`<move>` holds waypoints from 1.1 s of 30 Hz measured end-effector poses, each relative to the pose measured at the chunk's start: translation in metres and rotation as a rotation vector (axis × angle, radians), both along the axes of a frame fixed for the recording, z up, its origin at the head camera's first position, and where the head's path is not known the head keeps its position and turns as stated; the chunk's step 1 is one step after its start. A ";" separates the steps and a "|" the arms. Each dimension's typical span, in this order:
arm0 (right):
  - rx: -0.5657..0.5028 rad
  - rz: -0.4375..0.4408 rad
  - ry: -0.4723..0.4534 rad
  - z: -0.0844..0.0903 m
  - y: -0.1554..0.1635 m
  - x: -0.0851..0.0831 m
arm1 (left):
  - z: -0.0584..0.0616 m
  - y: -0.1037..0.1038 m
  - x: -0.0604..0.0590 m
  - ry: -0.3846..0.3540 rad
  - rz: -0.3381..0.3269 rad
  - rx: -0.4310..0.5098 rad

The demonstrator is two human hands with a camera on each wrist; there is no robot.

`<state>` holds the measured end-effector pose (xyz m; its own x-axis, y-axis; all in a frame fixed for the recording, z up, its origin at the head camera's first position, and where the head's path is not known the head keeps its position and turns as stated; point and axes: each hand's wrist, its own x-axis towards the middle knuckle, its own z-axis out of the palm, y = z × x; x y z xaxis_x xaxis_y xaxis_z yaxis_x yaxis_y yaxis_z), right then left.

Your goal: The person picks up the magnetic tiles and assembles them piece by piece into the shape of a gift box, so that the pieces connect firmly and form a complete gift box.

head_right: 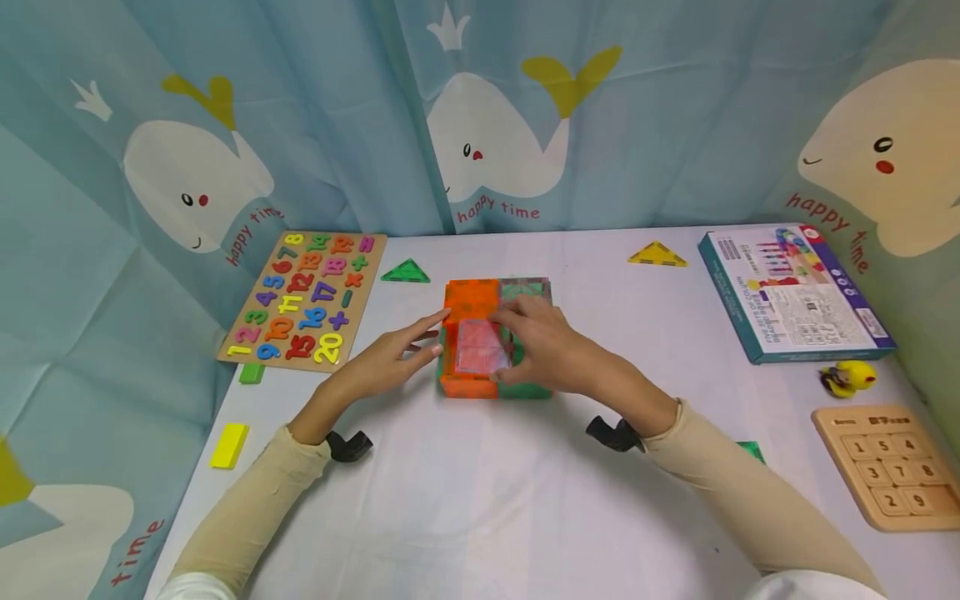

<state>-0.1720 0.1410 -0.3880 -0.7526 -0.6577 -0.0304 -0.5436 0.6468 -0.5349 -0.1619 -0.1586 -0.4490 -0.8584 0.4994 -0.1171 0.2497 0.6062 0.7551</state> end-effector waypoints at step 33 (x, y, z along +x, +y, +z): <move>0.003 -0.003 0.195 -0.018 -0.011 0.008 | 0.004 0.005 0.003 -0.052 0.011 -0.023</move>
